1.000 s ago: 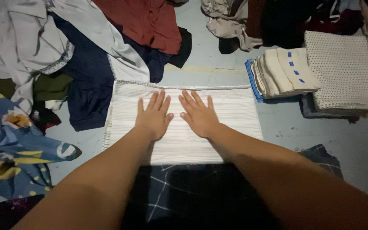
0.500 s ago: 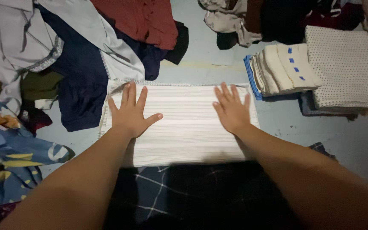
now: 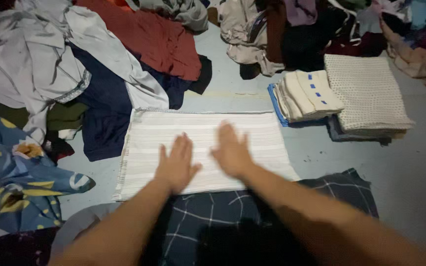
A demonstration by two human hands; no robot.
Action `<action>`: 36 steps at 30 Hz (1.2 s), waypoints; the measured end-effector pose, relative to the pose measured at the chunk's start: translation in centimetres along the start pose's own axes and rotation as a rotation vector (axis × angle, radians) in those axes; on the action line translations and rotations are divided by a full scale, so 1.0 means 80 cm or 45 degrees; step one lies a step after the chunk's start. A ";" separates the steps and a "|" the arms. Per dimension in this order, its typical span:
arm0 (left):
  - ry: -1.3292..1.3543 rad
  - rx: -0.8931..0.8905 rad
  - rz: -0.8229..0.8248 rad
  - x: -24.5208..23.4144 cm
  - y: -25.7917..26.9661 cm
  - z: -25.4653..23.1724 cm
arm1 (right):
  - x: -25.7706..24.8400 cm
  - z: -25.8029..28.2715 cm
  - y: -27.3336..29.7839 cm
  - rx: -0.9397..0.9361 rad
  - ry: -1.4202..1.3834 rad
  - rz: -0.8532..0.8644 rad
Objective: The person sits on the floor and folds a white towel with blue squares, then folds a white striped sheet. They smooth and align the edges before stacking the folded items on the floor.
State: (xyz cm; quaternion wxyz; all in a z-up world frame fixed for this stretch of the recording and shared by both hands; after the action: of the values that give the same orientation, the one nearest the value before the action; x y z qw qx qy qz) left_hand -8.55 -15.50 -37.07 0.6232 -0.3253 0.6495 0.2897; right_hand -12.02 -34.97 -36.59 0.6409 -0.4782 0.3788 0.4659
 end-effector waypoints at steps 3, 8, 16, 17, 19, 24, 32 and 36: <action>0.109 0.087 0.098 -0.001 0.034 -0.016 | 0.000 0.040 0.044 -0.151 0.052 0.353; 0.088 -0.037 0.212 -0.002 0.067 -0.012 | -0.028 0.006 0.065 0.056 0.175 0.620; 0.020 -0.388 0.388 -0.024 0.083 0.008 | -0.064 -0.077 0.079 0.724 0.268 0.623; 0.016 -0.413 0.412 -0.025 0.083 0.008 | -0.066 -0.084 0.083 0.839 0.254 0.597; 0.011 -0.464 0.461 -0.026 0.083 0.010 | -0.073 -0.095 0.080 1.049 0.218 0.499; 0.026 -0.446 0.391 -0.027 0.085 0.008 | -0.089 -0.113 0.084 1.307 0.226 0.229; 0.010 -0.464 0.440 -0.026 0.082 0.008 | -0.065 -0.155 0.076 1.209 0.080 0.441; 0.029 -0.448 0.390 -0.026 0.082 0.005 | -0.050 -0.175 0.065 1.143 0.024 0.464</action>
State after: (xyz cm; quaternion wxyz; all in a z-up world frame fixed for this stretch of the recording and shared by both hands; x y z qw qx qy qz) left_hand -13.41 -10.97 -35.18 0.4981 -0.3299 0.6378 0.4860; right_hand -18.68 -48.90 -37.81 0.6883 -0.0845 0.6258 0.3570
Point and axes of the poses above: each hand's wrist, its own y-axis away from the middle knuckle, its own x-axis out of the palm, z = x × y, the point moved 2 cm from there along -y, towards the middle knuckle, and after that the axes turned 13 degrees about -z, right-handed, at the moved point
